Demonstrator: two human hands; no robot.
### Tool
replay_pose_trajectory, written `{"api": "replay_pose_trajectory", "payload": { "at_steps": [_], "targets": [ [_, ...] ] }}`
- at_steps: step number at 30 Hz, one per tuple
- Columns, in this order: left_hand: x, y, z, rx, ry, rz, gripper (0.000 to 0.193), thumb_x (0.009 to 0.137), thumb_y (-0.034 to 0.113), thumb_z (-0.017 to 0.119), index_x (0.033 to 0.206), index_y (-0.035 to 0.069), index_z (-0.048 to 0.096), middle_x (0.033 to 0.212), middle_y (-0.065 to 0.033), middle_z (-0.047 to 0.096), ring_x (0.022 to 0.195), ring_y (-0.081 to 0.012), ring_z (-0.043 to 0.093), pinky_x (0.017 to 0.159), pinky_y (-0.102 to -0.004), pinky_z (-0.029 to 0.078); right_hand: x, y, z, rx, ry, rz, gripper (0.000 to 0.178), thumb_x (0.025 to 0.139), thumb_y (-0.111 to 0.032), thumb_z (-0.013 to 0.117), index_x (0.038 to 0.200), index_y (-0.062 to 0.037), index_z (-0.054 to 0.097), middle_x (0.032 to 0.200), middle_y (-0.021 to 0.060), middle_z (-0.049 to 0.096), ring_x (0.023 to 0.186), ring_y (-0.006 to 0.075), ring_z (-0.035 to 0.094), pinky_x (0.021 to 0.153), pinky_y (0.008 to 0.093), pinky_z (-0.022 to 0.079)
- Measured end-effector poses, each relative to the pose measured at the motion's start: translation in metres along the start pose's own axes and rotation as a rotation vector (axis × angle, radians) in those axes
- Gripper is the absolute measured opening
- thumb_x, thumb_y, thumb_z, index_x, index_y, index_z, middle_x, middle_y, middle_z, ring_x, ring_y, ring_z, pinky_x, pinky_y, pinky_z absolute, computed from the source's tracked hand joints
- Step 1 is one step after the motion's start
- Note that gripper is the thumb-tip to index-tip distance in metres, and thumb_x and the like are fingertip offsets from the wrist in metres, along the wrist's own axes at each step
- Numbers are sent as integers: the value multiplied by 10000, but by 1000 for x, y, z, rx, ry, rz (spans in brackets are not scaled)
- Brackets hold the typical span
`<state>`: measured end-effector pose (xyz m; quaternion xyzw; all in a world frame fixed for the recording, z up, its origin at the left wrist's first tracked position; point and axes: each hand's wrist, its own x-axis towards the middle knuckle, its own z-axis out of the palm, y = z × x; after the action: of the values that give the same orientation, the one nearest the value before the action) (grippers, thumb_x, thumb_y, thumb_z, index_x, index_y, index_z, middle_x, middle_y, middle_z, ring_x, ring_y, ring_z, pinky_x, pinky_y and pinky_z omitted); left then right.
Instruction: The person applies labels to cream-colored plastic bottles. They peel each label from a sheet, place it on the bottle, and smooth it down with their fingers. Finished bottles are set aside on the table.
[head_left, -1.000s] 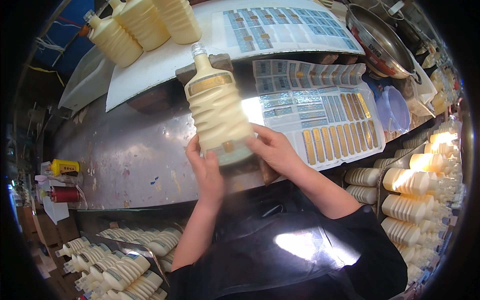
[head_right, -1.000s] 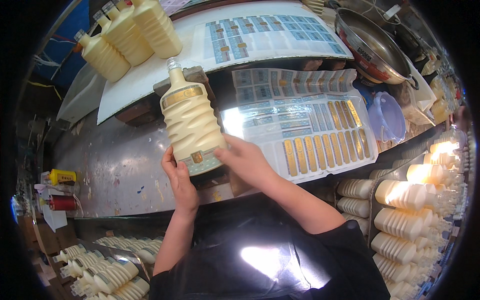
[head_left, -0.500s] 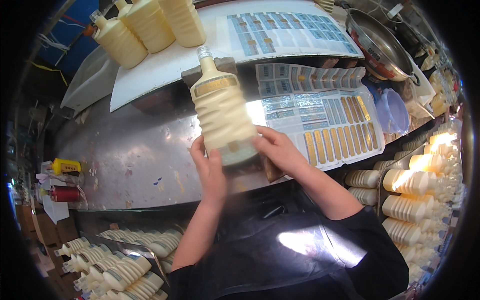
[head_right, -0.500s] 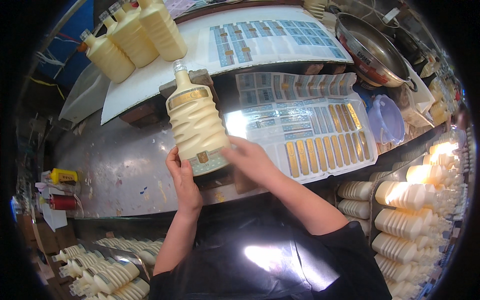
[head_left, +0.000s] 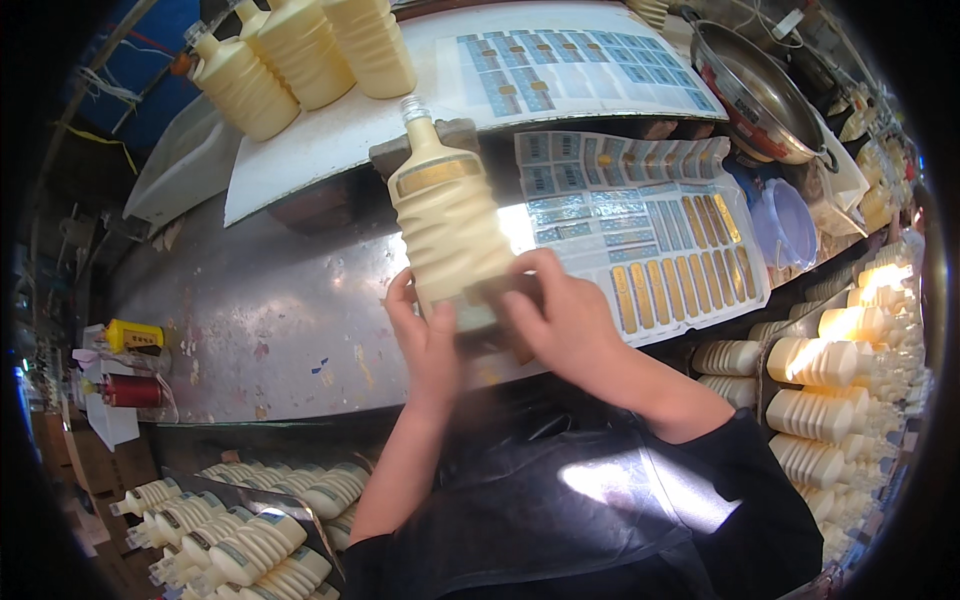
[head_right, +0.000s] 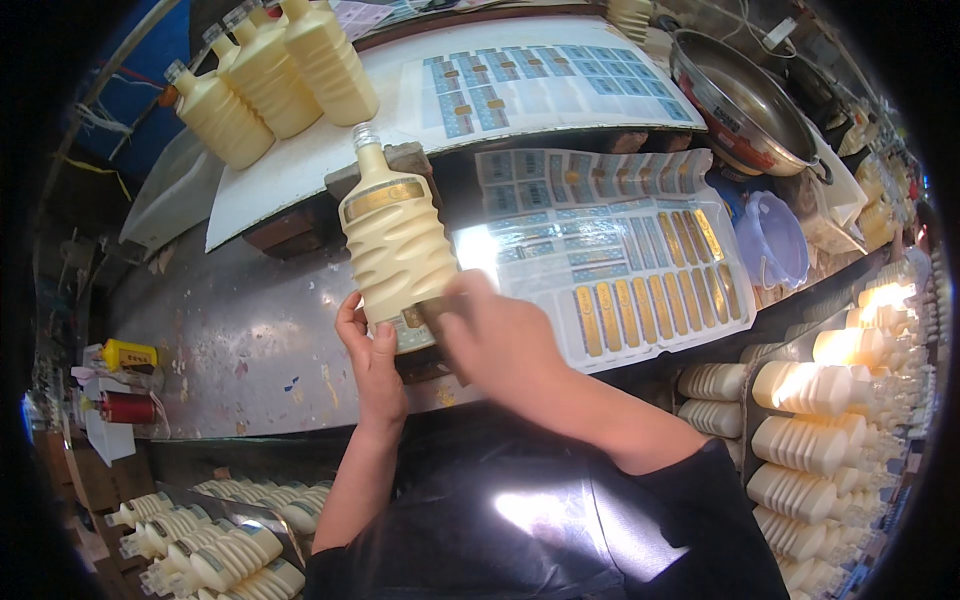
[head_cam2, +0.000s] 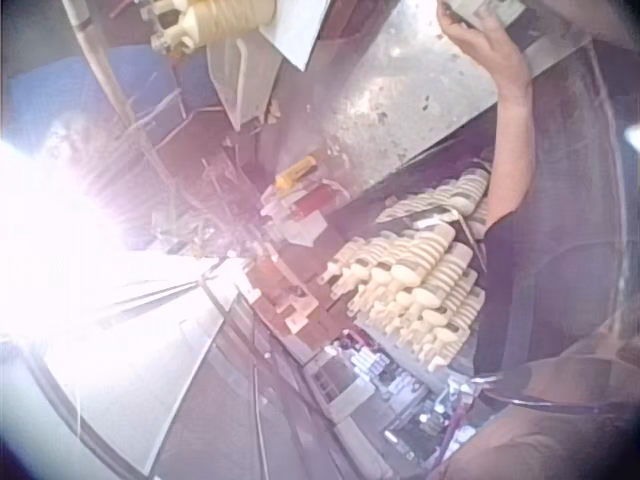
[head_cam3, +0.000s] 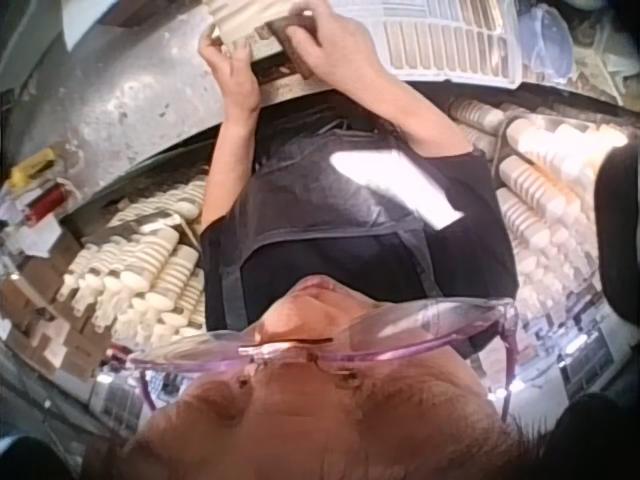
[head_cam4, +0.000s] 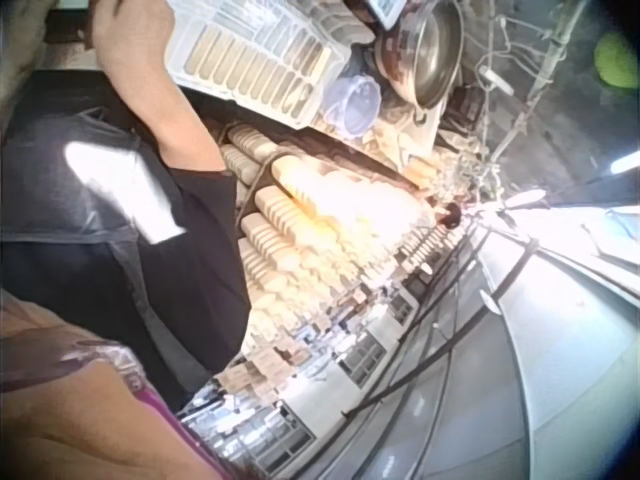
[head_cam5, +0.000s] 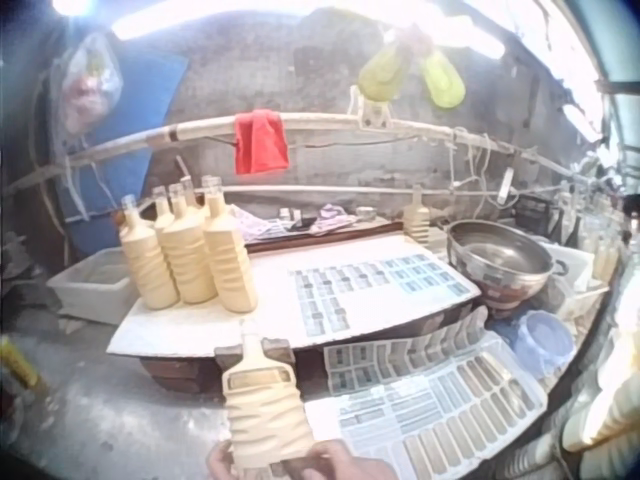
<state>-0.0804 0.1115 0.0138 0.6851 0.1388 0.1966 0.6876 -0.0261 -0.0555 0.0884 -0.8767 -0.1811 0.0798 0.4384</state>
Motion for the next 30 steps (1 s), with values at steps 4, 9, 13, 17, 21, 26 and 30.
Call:
{"api": "replay_pose_trajectory", "payload": {
  "at_steps": [4, 9, 13, 17, 21, 26, 30],
  "targets": [
    [0, -5, 2, -4, -26, 27, 672, 981, 336, 598, 1478, -16, 313, 1376, -172, 427, 1290, -249, 432, 1139, -405, 321, -6, 54, 3, 131, 71, 143, 299, 970, -259, 594, 1195, -76, 519, 840, 238, 696, 814, 437, 684, 734, 510, 520],
    [-2, -18, -8, -30, -85, 74, 728, 974, 324, 636, 1518, 7, 271, 1462, -171, 393, 1375, -255, 383, 1182, -405, 274, -3, 56, 5, 421, 232, 41, 324, 959, -265, 621, 1216, -94, 524, 849, 231, 690, 841, 452, 680, 747, 504, 522],
    [-9, -15, -12, 266, -76, 223, 821, 856, 294, 812, 1481, 2, 368, 1428, -159, 470, 1358, -270, 438, 1169, -406, 322, -14, 29, 1, 148, 66, -88, 299, 961, -242, 605, 1214, -106, 522, 866, 240, 697, 835, 467, 681, 733, 506, 532],
    [-5, -2, -9, 516, 27, 379, 751, 745, 193, 898, 1365, 9, 515, 1302, -133, 560, 1212, -282, 544, 1091, -401, 408, -6, 19, -12, 79, 92, -30, 258, 957, -188, 614, 1172, -73, 530, 797, 177, 700, 718, 368, 689, 657, 440, 525],
    [-5, 14, 6, 601, 80, 493, 723, 697, 174, 898, 1313, 32, 547, 1186, -114, 563, 1110, -290, 542, 1019, -413, 421, -6, -12, -11, -52, 86, -101, 202, 950, -154, 615, 1118, -76, 534, 748, 146, 705, 658, 365, 695, 608, 442, 526],
    [-6, 15, 10, 623, 109, 519, 723, 659, 167, 898, 1290, 60, 561, 1125, -101, 563, 1095, -302, 523, 1004, -437, 393, -8, -27, -12, -258, 99, -200, 151, 960, -146, 594, 1086, -87, 537, 712, 136, 695, 632, 375, 685, 581, 455, 523],
    [-4, 17, 15, 655, 121, 571, 725, 654, 177, 895, 1290, 76, 562, 1095, -84, 566, 1083, -295, 528, 1012, -444, 359, -5, -25, -18, -238, 83, -95, 155, 955, -151, 597, 1078, -80, 538, 689, 144, 681, 604, 384, 672, 565, 463, 519]
  ]
}}
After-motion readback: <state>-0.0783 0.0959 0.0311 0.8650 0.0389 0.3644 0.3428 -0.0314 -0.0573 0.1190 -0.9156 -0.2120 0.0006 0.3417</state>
